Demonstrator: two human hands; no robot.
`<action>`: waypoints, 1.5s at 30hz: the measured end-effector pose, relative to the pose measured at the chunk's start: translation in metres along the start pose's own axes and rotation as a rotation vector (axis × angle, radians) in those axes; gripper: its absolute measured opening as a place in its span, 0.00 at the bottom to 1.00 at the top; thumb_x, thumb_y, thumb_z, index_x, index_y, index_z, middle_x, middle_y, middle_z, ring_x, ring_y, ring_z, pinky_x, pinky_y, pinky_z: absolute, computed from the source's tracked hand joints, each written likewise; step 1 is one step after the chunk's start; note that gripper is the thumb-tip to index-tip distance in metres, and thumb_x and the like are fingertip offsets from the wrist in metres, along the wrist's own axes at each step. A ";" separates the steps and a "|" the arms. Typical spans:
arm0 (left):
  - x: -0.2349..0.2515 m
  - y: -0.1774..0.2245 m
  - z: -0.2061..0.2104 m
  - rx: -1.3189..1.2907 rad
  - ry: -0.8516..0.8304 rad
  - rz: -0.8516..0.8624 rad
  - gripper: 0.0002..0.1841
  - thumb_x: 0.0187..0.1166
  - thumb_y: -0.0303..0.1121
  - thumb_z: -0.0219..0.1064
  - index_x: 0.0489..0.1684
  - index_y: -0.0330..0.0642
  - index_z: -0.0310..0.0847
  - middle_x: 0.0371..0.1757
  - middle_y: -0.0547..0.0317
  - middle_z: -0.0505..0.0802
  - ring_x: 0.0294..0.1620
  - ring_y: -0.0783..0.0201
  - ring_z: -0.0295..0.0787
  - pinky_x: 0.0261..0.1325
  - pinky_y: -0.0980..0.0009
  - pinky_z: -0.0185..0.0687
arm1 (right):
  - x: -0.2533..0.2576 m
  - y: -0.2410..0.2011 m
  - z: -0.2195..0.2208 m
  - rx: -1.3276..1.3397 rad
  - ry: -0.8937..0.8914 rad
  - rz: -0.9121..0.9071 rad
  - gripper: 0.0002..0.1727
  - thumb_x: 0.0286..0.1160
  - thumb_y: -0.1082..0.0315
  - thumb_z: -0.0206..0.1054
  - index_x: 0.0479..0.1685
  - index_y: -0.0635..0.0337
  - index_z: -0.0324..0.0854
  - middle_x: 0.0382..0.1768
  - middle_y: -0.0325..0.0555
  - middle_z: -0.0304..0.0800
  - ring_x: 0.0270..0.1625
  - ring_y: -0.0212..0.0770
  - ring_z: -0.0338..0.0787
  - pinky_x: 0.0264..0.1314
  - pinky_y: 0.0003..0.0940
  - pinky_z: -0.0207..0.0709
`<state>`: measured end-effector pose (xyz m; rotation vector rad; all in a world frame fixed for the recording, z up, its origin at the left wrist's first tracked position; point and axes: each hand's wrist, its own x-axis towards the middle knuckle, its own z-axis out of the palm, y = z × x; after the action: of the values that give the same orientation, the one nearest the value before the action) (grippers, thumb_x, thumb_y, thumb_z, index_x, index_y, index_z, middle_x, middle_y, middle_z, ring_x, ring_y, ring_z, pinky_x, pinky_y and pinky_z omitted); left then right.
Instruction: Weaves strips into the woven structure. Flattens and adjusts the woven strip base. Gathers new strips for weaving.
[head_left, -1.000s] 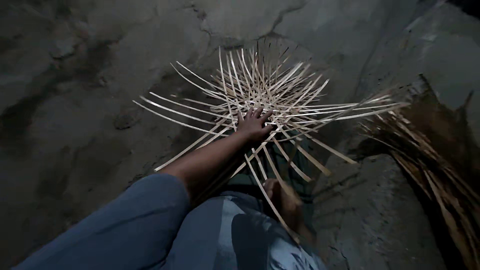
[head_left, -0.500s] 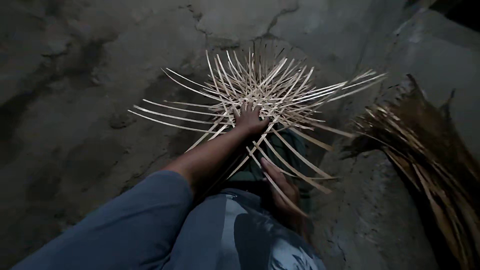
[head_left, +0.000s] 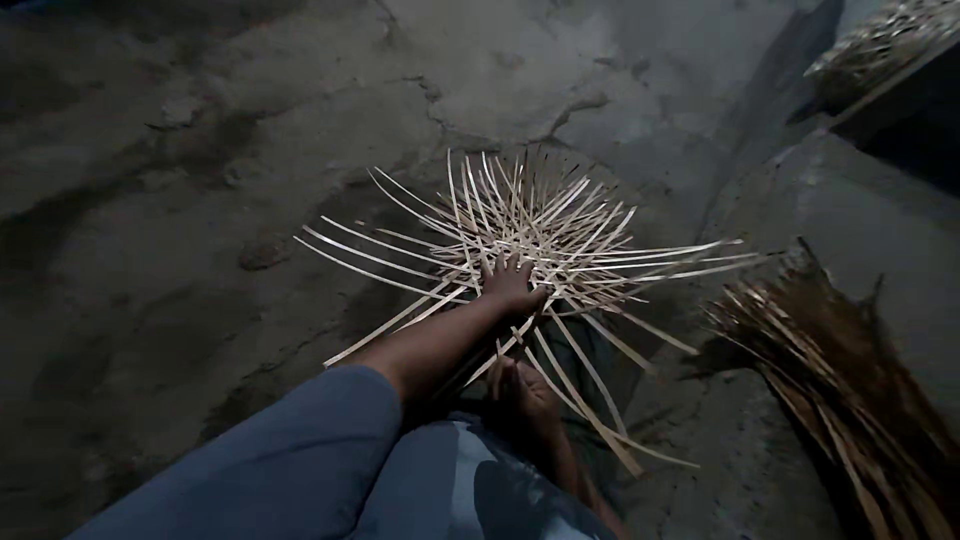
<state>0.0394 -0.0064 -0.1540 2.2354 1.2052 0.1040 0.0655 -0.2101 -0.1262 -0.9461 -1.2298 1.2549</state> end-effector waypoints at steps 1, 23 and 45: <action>0.000 0.000 0.000 -0.005 -0.004 0.005 0.38 0.80 0.69 0.51 0.88 0.60 0.66 0.94 0.49 0.60 0.94 0.35 0.44 0.82 0.17 0.30 | -0.004 -0.001 0.003 0.003 0.066 0.054 0.29 0.92 0.43 0.49 0.27 0.52 0.80 0.20 0.29 0.77 0.22 0.23 0.76 0.27 0.22 0.75; 0.002 -0.013 -0.012 -0.060 -0.144 0.127 0.39 0.80 0.68 0.52 0.91 0.62 0.61 0.94 0.58 0.62 0.95 0.39 0.47 0.81 0.15 0.32 | -0.089 -0.020 -0.015 -0.234 0.109 0.109 0.40 0.72 0.61 0.78 0.82 0.72 0.70 0.83 0.57 0.73 0.83 0.43 0.76 0.85 0.38 0.73; -0.004 0.024 0.004 0.247 -0.187 0.448 0.30 0.90 0.62 0.37 0.92 0.78 0.57 0.96 0.66 0.59 0.97 0.48 0.42 0.87 0.23 0.26 | -0.014 -0.005 -0.044 -0.049 0.139 -0.191 0.29 0.92 0.42 0.46 0.42 0.52 0.87 0.36 0.31 0.92 0.39 0.27 0.90 0.47 0.28 0.86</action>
<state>0.0562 -0.0219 -0.1439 2.6314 0.6315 -0.0832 0.1108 -0.2191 -0.1295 -0.9129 -1.2149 0.9969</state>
